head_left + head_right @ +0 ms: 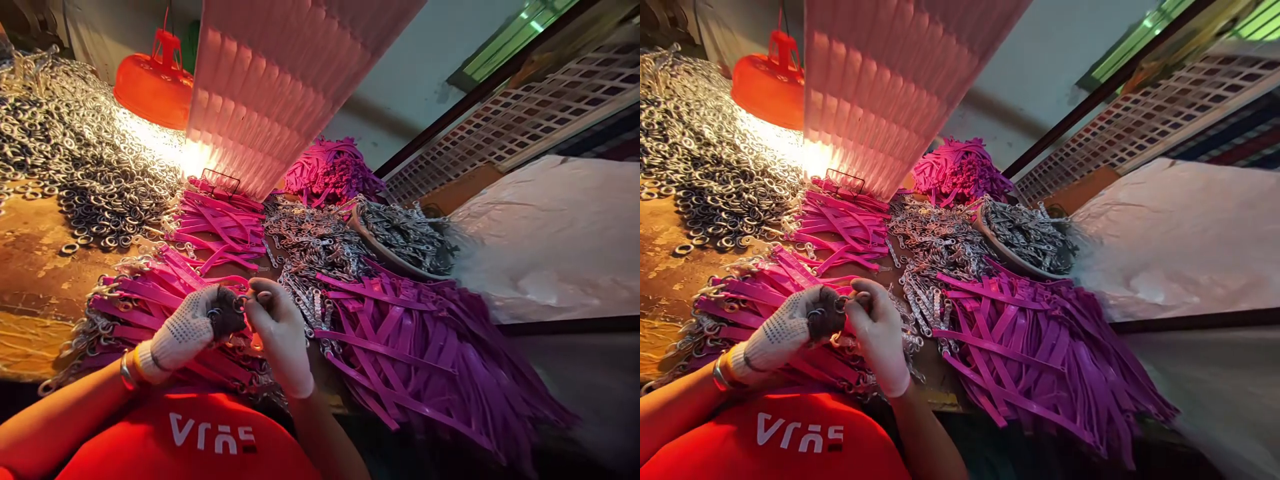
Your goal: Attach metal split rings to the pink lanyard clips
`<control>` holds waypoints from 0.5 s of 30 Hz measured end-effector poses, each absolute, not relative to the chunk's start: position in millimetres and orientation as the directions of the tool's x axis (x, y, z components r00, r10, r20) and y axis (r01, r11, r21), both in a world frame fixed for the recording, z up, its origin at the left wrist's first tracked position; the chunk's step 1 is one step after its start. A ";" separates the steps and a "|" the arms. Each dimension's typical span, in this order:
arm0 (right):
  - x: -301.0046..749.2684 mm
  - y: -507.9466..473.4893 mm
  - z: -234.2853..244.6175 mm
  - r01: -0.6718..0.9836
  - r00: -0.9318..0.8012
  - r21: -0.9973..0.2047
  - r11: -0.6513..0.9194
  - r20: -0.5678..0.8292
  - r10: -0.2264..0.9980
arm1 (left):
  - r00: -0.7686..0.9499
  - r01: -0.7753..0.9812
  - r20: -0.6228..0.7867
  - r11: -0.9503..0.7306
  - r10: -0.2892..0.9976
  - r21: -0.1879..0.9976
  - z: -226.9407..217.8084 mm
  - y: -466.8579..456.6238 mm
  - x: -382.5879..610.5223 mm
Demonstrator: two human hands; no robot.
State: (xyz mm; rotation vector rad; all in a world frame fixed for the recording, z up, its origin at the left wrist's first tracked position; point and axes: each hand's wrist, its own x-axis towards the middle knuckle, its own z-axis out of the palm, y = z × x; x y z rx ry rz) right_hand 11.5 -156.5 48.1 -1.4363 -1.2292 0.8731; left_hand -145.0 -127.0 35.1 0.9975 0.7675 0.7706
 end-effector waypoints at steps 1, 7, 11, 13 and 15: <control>8.8 -159.0 47.0 0.258 0.237 -0.966 0.034 0.098 0.967 | 0.509 -0.218 -0.207 0.358 0.835 0.908 32.6 -129.0 -143.7; 19.0 -164.6 44.5 0.406 0.122 -0.908 0.101 0.163 0.979 | 0.557 -0.165 -0.218 0.364 0.801 0.917 31.8 -127.1 -148.6; 37.3 -157.7 48.8 0.522 -0.071 -0.832 0.187 0.175 0.982 | 0.652 -0.092 -0.236 0.385 0.720 0.918 32.6 -118.5 -152.3; 40.1 -154.1 49.6 0.542 -0.229 -0.788 0.292 0.196 0.954 | 0.676 -0.063 -0.244 0.385 0.695 0.921 28.0 -116.3 -151.0; 39.2 -152.3 47.8 0.535 -0.320 -0.752 0.386 0.243 0.916 | 0.663 -0.036 -0.251 0.366 0.705 0.930 22.6 -115.8 -149.4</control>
